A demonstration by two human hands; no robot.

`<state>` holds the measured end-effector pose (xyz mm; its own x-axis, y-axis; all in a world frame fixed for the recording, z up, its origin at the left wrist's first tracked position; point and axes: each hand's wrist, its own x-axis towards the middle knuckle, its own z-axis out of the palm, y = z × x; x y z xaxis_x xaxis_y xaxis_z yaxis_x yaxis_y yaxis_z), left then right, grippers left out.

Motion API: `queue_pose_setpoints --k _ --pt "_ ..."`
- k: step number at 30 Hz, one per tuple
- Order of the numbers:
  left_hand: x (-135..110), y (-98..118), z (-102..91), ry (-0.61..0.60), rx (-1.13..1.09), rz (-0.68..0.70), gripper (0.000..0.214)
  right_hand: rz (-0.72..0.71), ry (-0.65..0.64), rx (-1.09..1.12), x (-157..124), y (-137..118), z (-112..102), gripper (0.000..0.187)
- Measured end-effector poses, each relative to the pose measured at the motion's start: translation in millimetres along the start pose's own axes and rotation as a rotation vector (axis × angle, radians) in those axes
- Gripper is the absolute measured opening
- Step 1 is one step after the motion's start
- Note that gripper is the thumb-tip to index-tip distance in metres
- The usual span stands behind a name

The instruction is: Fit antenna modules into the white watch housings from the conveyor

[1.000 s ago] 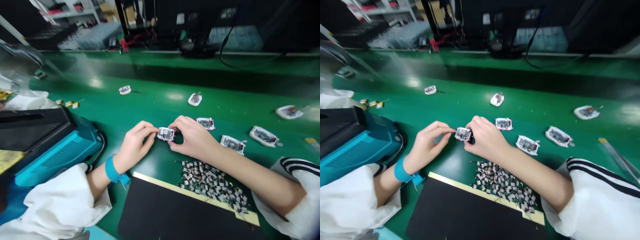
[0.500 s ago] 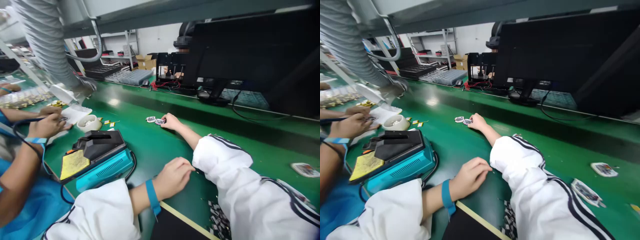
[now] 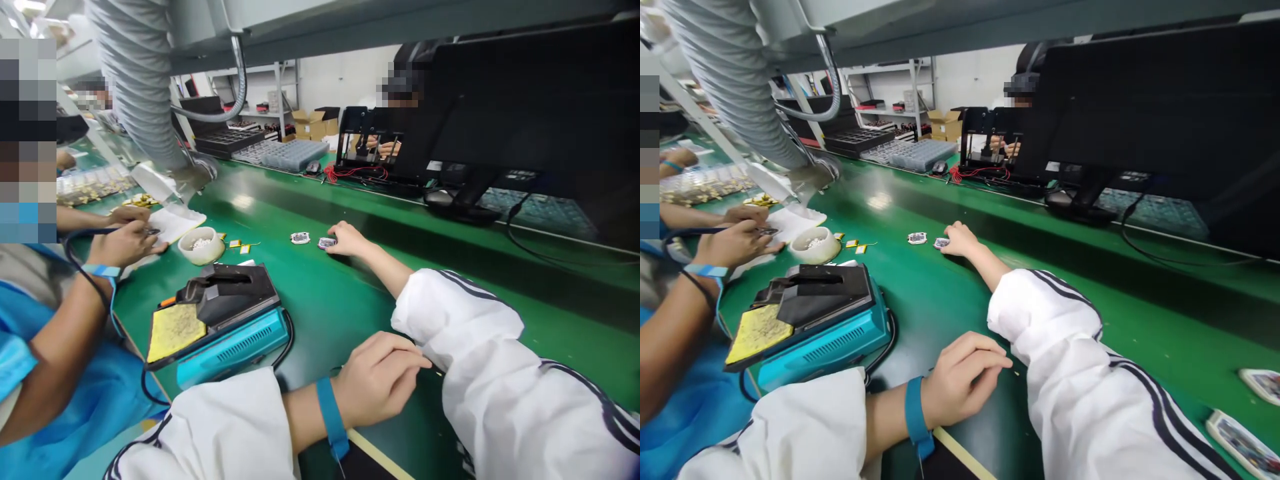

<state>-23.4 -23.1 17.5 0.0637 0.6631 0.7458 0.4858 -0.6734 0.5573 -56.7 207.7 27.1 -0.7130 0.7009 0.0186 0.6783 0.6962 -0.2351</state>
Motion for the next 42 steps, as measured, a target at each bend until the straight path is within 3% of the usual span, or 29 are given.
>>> queue_pose_setpoints --k 3,6,11,14,17,20,23,26,28,31,37,42 --pt "-0.3 1.4 1.8 -0.004 -0.051 -0.048 0.019 -0.084 0.067 0.017 7.5 -8.7 1.7 0.054" --pt "-0.8 1.0 1.7 0.027 -0.069 -0.062 0.020 -0.121 0.105 0.041 19.1 -24.9 13.1 0.049" --pt "-1.2 -2.5 -3.5 0.094 -0.055 -0.089 0.021 -0.046 0.175 0.073 27.5 -44.3 31.2 0.041" --pt "-1.5 -3.4 -7.2 0.063 -0.068 -0.123 0.020 -0.017 0.184 0.058 22.2 -45.5 21.4 0.049" --pt "0.0 -7.3 -10.9 0.064 -0.036 -0.222 0.017 -0.056 0.153 0.028 11.0 -26.2 -9.5 0.054" --pt "4.5 -15.9 -12.8 0.081 0.004 -0.406 0.015 -0.113 -0.002 0.012 -19.8 21.4 -48.2 0.039" --pt "8.3 -24.2 -11.9 0.081 -0.017 -0.528 0.014 -0.111 -0.182 -0.005 -80.5 80.6 -75.5 0.036" --pt "8.6 -29.7 -8.4 0.085 -0.082 -0.620 0.014 -0.054 -0.240 -0.022 -148.3 125.2 -83.5 0.042" --pt "7.7 -31.5 -5.4 0.088 -0.150 -0.682 0.013 -0.036 -0.227 -0.019 -180.6 139.7 -80.2 0.046" --pt "7.7 -31.3 -3.0 0.081 -0.221 -0.738 0.013 -0.041 -0.151 -0.003 -198.3 143.3 -67.5 0.051" --pt "14.8 -25.7 -7.7 0.008 -0.236 -0.724 0.023 -0.011 -0.069 0.005 -181.5 133.9 -49.6 0.039" --pt "19.0 -20.1 -13.7 -0.029 -0.168 -0.633 0.017 0.115 0.091 0.026 -211.1 87.5 -41.0 0.038"
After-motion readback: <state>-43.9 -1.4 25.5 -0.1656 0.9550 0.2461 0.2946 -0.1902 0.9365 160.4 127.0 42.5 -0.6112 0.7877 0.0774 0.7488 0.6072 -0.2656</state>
